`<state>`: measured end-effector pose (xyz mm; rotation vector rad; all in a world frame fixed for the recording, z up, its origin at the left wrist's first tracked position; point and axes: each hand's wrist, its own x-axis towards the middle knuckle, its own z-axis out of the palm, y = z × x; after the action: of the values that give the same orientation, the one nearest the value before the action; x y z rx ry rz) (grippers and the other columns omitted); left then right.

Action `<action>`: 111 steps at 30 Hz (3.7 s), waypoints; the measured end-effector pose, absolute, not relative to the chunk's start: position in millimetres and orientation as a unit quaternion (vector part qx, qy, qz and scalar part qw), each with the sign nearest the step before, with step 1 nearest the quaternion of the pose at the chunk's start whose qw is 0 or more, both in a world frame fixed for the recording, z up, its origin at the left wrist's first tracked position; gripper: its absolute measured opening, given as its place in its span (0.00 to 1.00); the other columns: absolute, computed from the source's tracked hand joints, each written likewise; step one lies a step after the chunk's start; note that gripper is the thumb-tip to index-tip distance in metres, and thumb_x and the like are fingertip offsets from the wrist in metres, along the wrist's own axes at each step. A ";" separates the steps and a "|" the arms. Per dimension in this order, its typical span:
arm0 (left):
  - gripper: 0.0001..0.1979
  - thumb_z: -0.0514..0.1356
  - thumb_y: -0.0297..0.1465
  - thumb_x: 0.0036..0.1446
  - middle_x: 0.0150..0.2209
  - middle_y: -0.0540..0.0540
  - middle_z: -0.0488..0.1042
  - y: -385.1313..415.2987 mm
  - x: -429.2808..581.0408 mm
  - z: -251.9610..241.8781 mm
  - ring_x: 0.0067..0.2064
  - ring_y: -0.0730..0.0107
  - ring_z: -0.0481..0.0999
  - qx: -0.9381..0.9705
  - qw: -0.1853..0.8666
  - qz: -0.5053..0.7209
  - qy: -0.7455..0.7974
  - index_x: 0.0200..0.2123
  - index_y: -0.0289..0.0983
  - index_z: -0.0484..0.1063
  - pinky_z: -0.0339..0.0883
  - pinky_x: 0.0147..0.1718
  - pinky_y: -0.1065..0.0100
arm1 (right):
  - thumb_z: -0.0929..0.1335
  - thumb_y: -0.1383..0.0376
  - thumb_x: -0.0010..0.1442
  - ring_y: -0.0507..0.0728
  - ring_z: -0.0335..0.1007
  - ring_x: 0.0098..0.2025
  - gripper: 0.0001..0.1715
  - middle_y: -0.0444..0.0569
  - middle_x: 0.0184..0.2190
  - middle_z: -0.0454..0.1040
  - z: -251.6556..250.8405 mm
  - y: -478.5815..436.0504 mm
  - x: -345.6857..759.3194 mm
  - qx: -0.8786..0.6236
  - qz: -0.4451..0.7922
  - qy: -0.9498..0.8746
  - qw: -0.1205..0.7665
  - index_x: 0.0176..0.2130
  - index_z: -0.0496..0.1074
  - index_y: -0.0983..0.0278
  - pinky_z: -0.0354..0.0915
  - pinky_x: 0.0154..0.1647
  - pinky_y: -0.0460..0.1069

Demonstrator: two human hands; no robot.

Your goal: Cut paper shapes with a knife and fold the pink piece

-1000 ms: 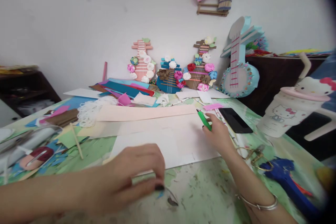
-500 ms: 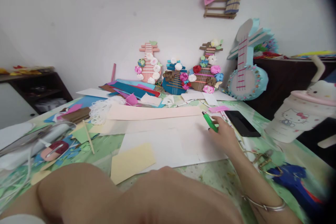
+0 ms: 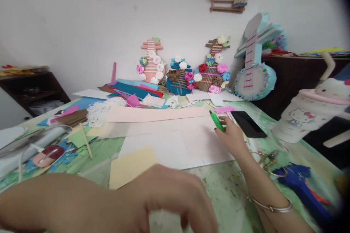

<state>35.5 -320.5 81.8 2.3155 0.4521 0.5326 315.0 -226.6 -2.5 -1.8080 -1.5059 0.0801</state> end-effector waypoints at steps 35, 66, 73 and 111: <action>0.14 0.62 0.29 0.43 0.33 0.49 0.71 -185.7 39.2 31.1 0.31 0.72 0.71 0.596 0.548 0.339 0.478 0.37 0.37 0.68 0.63 0.26 0.72 | 0.67 0.82 0.37 0.54 0.74 0.32 0.20 0.52 0.39 0.71 19.2 -242.0 299.9 -0.461 0.555 -0.280 0.633 0.32 0.64 0.66 0.73 0.31 0.49; 0.16 0.55 0.24 0.55 0.49 0.38 0.76 -198.9 65.4 -22.9 0.50 0.59 0.77 0.801 0.398 0.309 0.322 0.47 0.33 0.71 0.70 0.51 0.55 | 0.73 0.66 0.39 0.47 0.52 0.11 0.17 0.33 0.08 0.59 0.5 -231.6 298.1 -0.626 0.356 -0.426 0.548 0.31 0.66 0.64 0.51 0.11 0.43; 0.26 0.52 0.41 0.65 0.61 0.31 0.63 -219.4 65.3 -30.7 0.63 0.47 0.61 0.970 0.030 0.111 0.212 0.59 0.27 0.64 0.58 0.60 0.48 | 0.74 0.63 0.38 0.46 0.52 0.13 0.21 0.35 0.10 0.60 -3.4 -228.0 303.1 -0.608 0.362 -0.412 0.574 0.34 0.71 0.69 0.51 0.13 0.43; 0.13 0.50 0.31 0.66 0.31 0.39 0.75 -234.7 66.6 -30.2 0.39 0.61 0.77 0.955 -0.131 0.248 0.093 0.35 0.32 0.72 0.72 0.35 0.64 | 0.68 0.64 0.48 0.55 0.65 0.27 0.13 0.44 0.24 0.72 -5.7 -232.1 304.6 -0.641 0.193 -0.685 0.288 0.36 0.77 0.63 0.57 0.28 0.47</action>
<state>66.6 -234.7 -30.2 3.2798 0.3186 0.8531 304.6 -232.1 -5.7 -1.7122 -1.8289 0.5149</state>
